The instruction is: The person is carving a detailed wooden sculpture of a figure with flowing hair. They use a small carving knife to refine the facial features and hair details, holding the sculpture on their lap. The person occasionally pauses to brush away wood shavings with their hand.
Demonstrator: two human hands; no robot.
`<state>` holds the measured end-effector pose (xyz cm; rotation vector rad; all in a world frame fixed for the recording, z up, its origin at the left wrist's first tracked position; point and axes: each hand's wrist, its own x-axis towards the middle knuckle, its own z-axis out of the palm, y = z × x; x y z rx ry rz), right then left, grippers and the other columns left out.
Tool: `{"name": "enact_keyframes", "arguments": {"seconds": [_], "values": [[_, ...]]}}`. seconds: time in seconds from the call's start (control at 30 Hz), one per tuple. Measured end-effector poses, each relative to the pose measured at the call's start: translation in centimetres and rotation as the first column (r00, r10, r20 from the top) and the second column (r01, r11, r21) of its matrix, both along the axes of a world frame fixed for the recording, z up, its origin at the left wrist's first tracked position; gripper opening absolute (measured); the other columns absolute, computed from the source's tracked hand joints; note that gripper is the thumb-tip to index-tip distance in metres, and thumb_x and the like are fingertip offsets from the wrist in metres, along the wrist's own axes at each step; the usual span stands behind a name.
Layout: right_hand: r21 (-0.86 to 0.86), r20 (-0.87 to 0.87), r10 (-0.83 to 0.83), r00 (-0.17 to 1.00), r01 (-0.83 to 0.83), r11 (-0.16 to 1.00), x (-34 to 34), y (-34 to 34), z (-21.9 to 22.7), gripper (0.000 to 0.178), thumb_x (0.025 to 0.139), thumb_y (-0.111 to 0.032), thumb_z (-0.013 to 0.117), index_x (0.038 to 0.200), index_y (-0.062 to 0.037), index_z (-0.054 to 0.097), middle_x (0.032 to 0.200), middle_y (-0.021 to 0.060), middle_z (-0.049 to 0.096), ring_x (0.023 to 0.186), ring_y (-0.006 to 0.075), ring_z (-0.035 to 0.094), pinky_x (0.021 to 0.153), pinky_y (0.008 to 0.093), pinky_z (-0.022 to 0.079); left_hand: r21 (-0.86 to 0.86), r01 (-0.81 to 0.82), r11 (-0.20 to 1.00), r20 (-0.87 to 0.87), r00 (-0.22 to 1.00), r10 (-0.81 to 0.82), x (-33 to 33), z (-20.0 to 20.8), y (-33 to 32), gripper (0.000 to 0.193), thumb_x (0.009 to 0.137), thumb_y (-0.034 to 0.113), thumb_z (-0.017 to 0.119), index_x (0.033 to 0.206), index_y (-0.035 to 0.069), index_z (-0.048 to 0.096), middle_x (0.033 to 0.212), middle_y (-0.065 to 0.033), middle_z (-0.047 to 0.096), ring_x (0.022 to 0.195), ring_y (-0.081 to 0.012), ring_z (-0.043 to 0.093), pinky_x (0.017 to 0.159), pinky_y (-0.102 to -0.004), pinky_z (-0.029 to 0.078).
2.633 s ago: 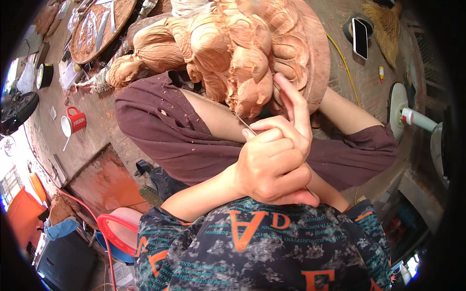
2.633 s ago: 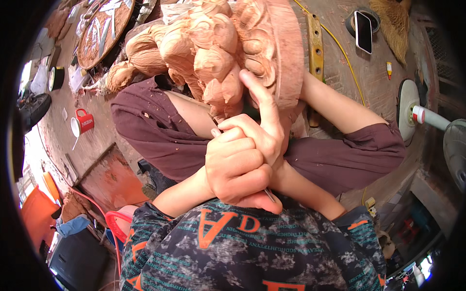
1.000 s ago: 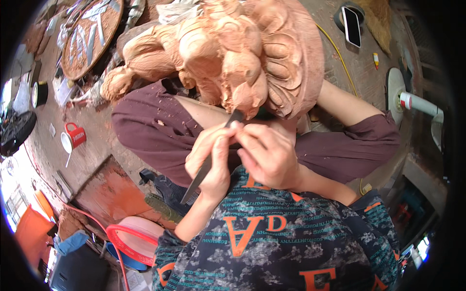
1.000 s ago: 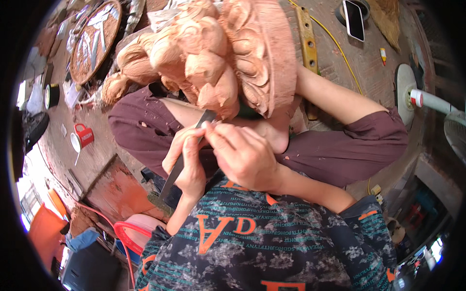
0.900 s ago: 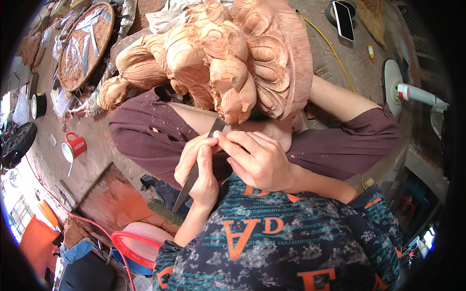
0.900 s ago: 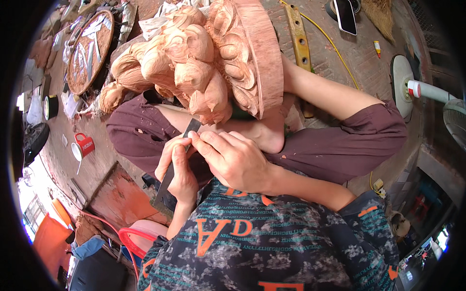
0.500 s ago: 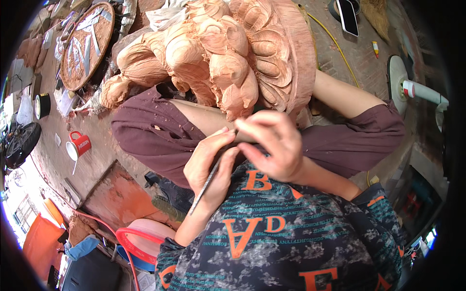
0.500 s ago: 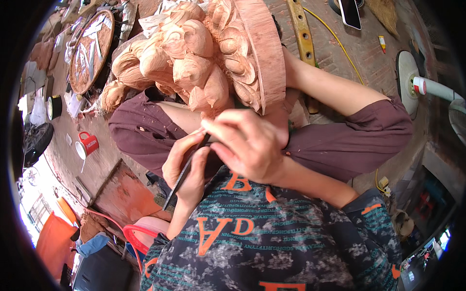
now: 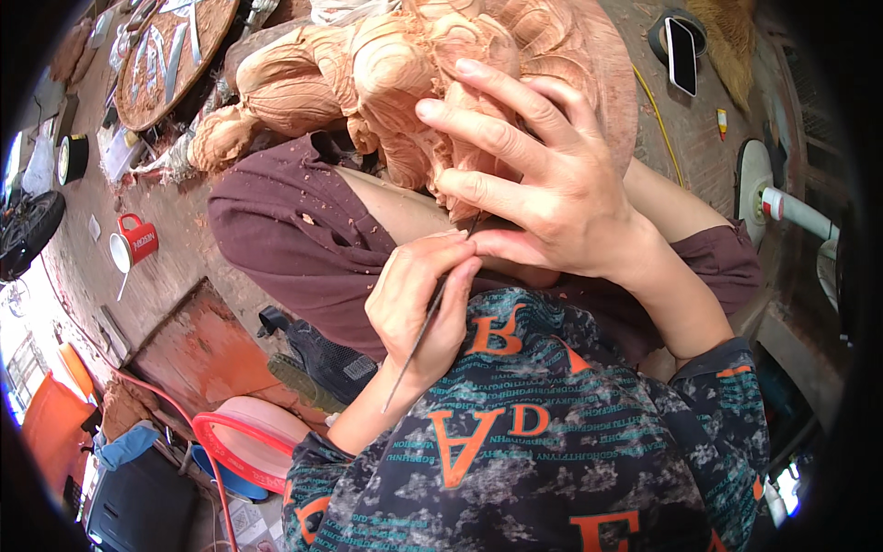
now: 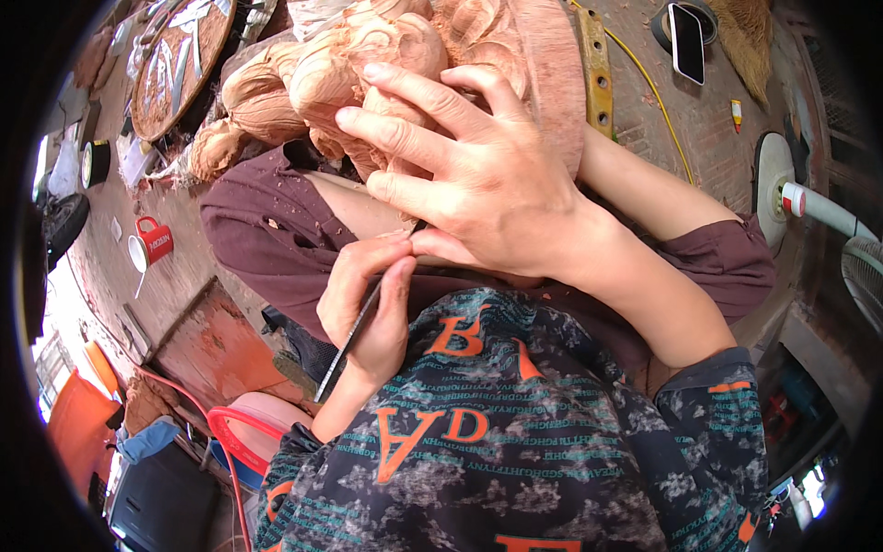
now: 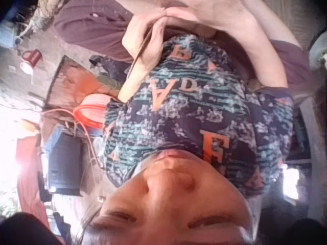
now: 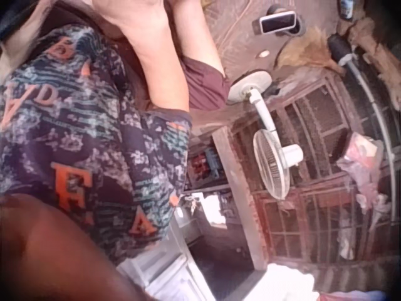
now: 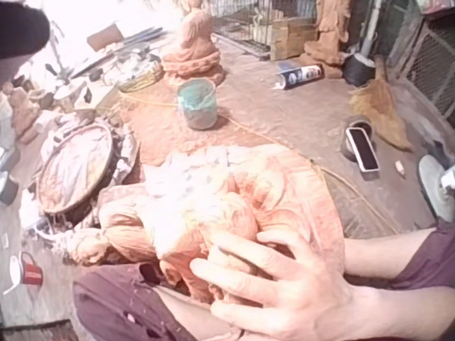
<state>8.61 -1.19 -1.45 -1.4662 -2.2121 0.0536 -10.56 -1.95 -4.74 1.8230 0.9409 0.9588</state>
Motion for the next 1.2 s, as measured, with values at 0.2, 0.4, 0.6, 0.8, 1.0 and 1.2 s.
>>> {"name": "enact_keyframes", "arguments": {"seconds": [0.2, 0.4, 0.6, 0.8, 1.0, 1.2], "values": [[0.077, -0.056, -0.095, 0.994, 0.099, 0.992, -1.3, -0.1, -0.8, 0.034, 0.063, -0.041, 0.068, 0.082, -0.0132, 0.069, 0.121, 0.0015, 0.059, 0.123, 0.0226, 0.049, 0.095, 0.0458, 0.036, -0.281, -0.039, 0.959, 0.142, 0.987, 0.082, -0.6, -0.5, -0.4, 0.013, 0.082, -0.009, 0.066, 0.094, -0.004, 0.067, 0.094, -0.0162, 0.07, 0.086, -0.0221, 0.068, 0.077, -0.0281, 0.053], [0.073, -0.012, -0.091, 0.996, 0.092, 0.993, -1.7, -0.5, -1.2, 0.038, 0.062, -0.045, 0.071, 0.085, -0.0149, 0.067, 0.128, 0.0014, 0.058, 0.124, 0.0277, 0.047, 0.096, 0.0467, 0.037, -0.269, -0.05, 0.962, 0.185, 0.977, 0.103, -1.2, -1.1, -0.6, 0.01, 0.083, -0.009, 0.066, 0.092, -0.004, 0.066, 0.095, -0.0171, 0.07, 0.088, -0.0228, 0.069, 0.08, -0.0292, 0.053], [0.065, -0.051, -0.024, 0.998, 0.028, 0.997, -0.8, -0.1, -1.2, 0.038, 0.064, -0.046, 0.071, 0.085, -0.0143, 0.067, 0.129, 0.0027, 0.057, 0.124, 0.028, 0.047, 0.095, 0.0469, 0.037, -0.169, -0.044, 0.985, 0.151, 0.986, 0.07, -1.0, -0.9, -0.7, 0.01, 0.082, -0.007, 0.068, 0.092, -0.004, 0.066, 0.095, -0.0175, 0.07, 0.087, -0.0234, 0.069, 0.08, -0.0301, 0.053], [0.104, 0.012, -0.054, 0.998, 0.052, 0.993, -0.7, 0.5, -1.5, 0.037, 0.065, -0.047, 0.07, 0.083, -0.0153, 0.066, 0.127, 0.0021, 0.057, 0.121, 0.0278, 0.047, 0.093, 0.0468, 0.036, -0.309, -0.096, 0.946, 0.185, 0.97, 0.158, -0.5, -0.5, -0.1, 0.008, 0.083, -0.006, 0.068, 0.091, -0.004, 0.066, 0.093, -0.0171, 0.07, 0.086, -0.0244, 0.069, 0.079, -0.0309, 0.053], [0.086, -0.055, 0.001, 0.998, 0.004, 0.996, 0.2, 0.7, -0.8, 0.043, 0.054, -0.045, 0.075, 0.082, -0.0126, 0.068, 0.119, 0.0022, 0.056, 0.121, 0.026, 0.046, 0.095, 0.0464, 0.033, -0.187, -0.061, 0.98, 0.126, 0.988, 0.086, 0.4, -0.2, -0.2, 0.009, 0.082, -0.006, 0.068, 0.09, -0.003, 0.066, 0.093, -0.0171, 0.07, 0.084, -0.0227, 0.069, 0.077, -0.0296, 0.053], [0.055, -0.04, -0.038, 0.998, 0.04, 0.998, -0.6, 0.6, -0.4, 0.043, 0.053, -0.044, 0.075, 0.083, -0.0139, 0.067, 0.119, 0.0016, 0.057, 0.12, 0.0254, 0.046, 0.094, 0.0466, 0.034, -0.169, -0.101, 0.98, 0.149, 0.981, 0.127, 0.0, 0.0, -0.3, 0.009, 0.081, -0.006, 0.069, 0.089, -0.003, 0.067, 0.09, -0.0166, 0.07, 0.082, -0.024, 0.07, 0.074, -0.0298, 0.054]]}}
